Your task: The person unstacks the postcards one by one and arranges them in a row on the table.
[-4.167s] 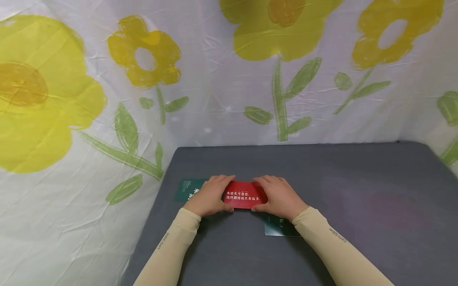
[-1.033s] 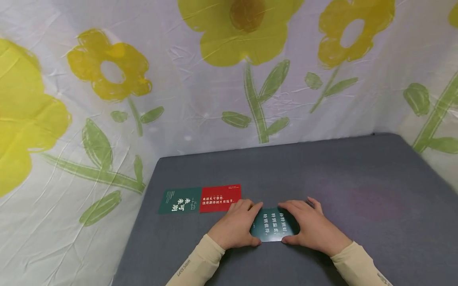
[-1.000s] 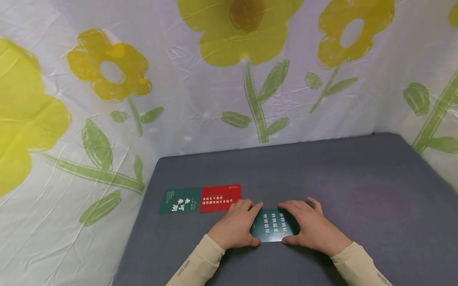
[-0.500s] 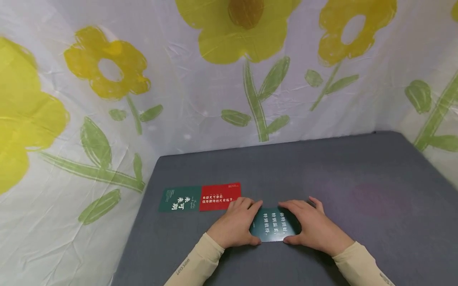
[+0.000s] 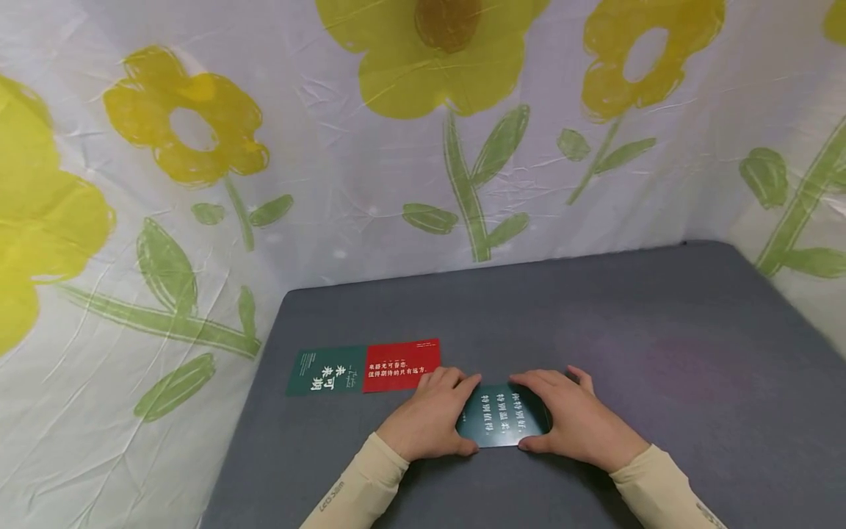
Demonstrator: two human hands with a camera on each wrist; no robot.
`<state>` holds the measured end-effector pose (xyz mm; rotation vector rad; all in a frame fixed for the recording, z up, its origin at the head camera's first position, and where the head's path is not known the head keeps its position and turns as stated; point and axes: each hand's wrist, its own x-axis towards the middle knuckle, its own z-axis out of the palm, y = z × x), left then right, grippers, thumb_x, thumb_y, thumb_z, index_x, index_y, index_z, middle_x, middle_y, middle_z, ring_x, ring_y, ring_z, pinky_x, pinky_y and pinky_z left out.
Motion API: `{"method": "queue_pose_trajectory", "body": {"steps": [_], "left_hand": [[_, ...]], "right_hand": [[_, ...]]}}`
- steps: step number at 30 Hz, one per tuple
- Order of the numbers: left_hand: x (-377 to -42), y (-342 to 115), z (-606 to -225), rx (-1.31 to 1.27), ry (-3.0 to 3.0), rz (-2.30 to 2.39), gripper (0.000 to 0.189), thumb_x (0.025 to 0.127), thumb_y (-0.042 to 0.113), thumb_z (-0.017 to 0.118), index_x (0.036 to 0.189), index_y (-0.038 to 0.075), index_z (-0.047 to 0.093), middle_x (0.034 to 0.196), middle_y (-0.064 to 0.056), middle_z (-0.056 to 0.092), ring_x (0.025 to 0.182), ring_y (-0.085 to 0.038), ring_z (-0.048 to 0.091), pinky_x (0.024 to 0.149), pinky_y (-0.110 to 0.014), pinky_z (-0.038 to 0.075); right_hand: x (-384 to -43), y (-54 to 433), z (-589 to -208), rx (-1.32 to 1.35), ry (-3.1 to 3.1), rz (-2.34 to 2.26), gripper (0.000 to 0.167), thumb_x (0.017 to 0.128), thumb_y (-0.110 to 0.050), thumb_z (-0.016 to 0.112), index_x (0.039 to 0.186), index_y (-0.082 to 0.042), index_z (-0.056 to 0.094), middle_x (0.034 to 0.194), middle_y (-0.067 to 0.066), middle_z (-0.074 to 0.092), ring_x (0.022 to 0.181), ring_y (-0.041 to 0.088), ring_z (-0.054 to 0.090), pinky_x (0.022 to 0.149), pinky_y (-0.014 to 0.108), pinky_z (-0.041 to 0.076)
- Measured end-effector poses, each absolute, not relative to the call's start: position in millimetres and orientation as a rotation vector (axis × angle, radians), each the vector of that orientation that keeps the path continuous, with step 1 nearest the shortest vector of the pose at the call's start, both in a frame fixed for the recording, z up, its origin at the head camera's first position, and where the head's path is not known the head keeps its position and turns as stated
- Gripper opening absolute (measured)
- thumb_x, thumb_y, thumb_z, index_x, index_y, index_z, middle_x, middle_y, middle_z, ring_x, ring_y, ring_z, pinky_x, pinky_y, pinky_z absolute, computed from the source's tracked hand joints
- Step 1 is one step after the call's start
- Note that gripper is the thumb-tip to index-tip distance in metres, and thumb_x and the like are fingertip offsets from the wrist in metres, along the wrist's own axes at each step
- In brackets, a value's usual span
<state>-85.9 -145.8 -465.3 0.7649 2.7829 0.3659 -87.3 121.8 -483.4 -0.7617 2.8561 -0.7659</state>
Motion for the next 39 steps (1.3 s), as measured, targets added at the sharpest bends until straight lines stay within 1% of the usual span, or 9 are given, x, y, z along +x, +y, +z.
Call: {"method": "queue_pose_trajectory", "body": {"steps": [7,13,18,22,27,33,39], "left_hand": [[-87.8,-147.4,-463.1,0.758,2.771,0.393,0.100,0.077,0.045,0.093,0.162,0.014,0.049,0.139,-0.001,0.058,0.131,-0.017,0.049,0.112,-0.037,0.049],[-93.2,-153.0,-459.0,0.737,2.772,0.432,0.101,0.076,0.043,0.093,0.162,0.014,0.049,0.141,-0.002,0.058,0.130,-0.017,0.049,0.110,-0.040,0.051],[-114.1,-157.2,-459.2,0.734,2.755,0.499,0.103,0.076,0.043,0.093,0.164,0.016,0.046,0.144,-0.003,0.057,0.135,-0.018,0.049,0.117,-0.045,0.047],[-139.8,-162.9,-459.3,0.706,2.752,0.539,0.104,0.077,0.044,0.093,0.166,0.017,0.044,0.150,-0.003,0.057,0.142,-0.023,0.047,0.123,-0.052,0.041],[-163.6,-164.3,-460.7,0.677,2.736,0.520,0.103,0.080,0.044,0.092,0.166,0.017,0.043,0.155,-0.005,0.055,0.146,-0.028,0.045,0.123,-0.055,0.038],[-173.0,-165.1,-464.2,0.621,2.724,0.511,0.101,0.081,0.043,0.091,0.166,0.017,0.044,0.158,-0.007,0.054,0.147,-0.030,0.044,0.126,-0.057,0.036],[-177.8,-166.7,-466.3,0.589,2.732,0.505,0.097,0.083,0.043,0.089,0.166,0.017,0.045,0.159,-0.006,0.054,0.149,-0.030,0.044,0.126,-0.057,0.036]], "right_hand": [[-89.3,122.9,-479.3,-0.787,2.866,-0.770,0.087,0.071,-0.042,0.102,0.146,-0.021,0.064,0.141,-0.003,0.069,0.134,0.024,0.063,0.112,0.077,0.029],[-97.7,118.8,-474.6,-0.809,2.846,-0.775,0.087,0.071,-0.041,0.102,0.146,-0.020,0.064,0.142,-0.001,0.069,0.134,0.025,0.062,0.113,0.076,0.027],[-117.1,116.5,-472.0,-0.810,2.836,-0.755,0.086,0.073,-0.039,0.101,0.147,-0.016,0.064,0.144,0.004,0.069,0.136,0.030,0.062,0.114,0.077,0.026],[-141.1,111.4,-473.3,-0.815,2.837,-0.747,0.087,0.075,-0.040,0.100,0.150,-0.014,0.062,0.146,0.008,0.068,0.134,0.032,0.063,0.114,0.076,0.028],[-163.8,106.1,-477.3,-0.779,2.814,-0.755,0.089,0.077,-0.040,0.098,0.152,-0.012,0.060,0.148,0.010,0.067,0.131,0.031,0.065,0.115,0.074,0.030],[-175.2,100.7,-479.1,-0.755,2.787,-0.743,0.090,0.078,-0.042,0.097,0.154,-0.012,0.058,0.151,0.011,0.065,0.132,0.031,0.064,0.117,0.073,0.029],[-180.7,98.5,-481.1,-0.760,2.808,-0.722,0.086,0.081,-0.042,0.096,0.153,-0.013,0.060,0.151,0.012,0.065,0.136,0.035,0.061,0.116,0.075,0.029]]}}
